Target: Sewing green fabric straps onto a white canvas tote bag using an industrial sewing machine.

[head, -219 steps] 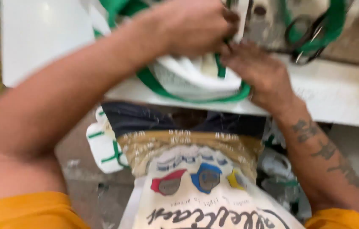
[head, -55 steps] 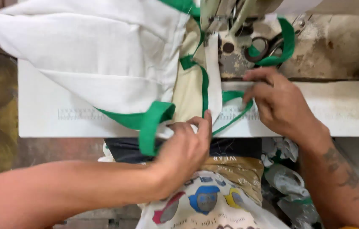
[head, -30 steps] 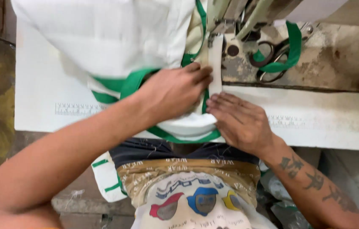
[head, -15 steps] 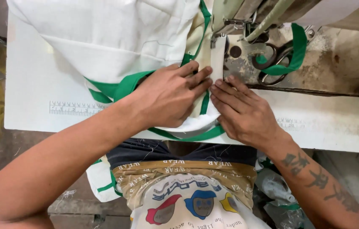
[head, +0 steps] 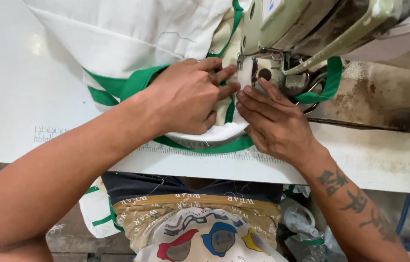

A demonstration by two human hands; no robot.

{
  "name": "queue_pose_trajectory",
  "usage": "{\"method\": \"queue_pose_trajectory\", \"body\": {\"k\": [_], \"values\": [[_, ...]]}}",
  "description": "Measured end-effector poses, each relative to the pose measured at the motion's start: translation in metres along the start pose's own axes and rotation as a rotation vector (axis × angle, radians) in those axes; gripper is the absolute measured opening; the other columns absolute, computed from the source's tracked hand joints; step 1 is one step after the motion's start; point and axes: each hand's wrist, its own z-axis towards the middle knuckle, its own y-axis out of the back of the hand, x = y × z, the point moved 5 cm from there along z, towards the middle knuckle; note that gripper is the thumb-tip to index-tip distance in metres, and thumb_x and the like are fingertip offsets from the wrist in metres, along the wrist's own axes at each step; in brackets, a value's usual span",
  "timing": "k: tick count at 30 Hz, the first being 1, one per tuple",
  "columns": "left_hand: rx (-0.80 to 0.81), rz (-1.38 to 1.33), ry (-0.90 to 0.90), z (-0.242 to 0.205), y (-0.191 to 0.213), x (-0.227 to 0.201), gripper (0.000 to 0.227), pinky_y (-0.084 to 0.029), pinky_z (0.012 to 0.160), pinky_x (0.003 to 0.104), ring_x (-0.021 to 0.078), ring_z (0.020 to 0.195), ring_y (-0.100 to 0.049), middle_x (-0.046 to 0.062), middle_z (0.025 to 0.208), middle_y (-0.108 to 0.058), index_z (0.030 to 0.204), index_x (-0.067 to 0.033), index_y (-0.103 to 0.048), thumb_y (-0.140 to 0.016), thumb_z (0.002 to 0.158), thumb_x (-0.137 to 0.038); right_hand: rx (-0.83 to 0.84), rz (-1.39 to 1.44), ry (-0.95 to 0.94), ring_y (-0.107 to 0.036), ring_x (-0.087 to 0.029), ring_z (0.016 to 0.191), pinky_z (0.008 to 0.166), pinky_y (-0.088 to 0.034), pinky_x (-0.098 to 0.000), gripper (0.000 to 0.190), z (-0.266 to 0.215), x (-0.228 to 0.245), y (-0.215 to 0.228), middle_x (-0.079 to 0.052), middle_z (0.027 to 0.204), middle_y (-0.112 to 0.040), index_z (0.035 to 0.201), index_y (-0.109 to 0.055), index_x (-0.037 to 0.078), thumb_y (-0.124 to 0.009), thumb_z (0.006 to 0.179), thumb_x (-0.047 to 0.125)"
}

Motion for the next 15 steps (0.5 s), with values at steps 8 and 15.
{"method": "queue_pose_trajectory", "body": {"k": [8,15], "values": [[0.679,-0.001,0.325,-0.039,0.117,0.031,0.100,0.001,0.134,0.078,0.0370,0.176,-0.018,0.004,0.159,-0.057,0.144,-0.0386,-0.063,-0.043,0.081,-0.114,-0.004,-0.007,-0.014,-0.061,-0.043,0.145,0.133,-0.040,-0.0618,0.032,0.003,-0.006,-0.006,-0.028,0.147,-0.068,0.135,-0.071,-0.015,-0.066,0.107,0.000],[1.024,-0.125,-0.059,-0.068,0.104,-0.125,0.044,-0.065,0.070,0.064,0.0414,0.087,-0.076,0.020,0.109,-0.074,0.143,0.0005,-0.048,-0.071,0.106,0.003,-0.113,-0.053,-0.012,-0.072,-0.047,0.131,0.124,-0.052,-0.0599,0.032,0.015,0.007,0.006,-0.030,0.137,-0.074,0.131,-0.074,-0.010,-0.069,0.099,-0.007]]}}
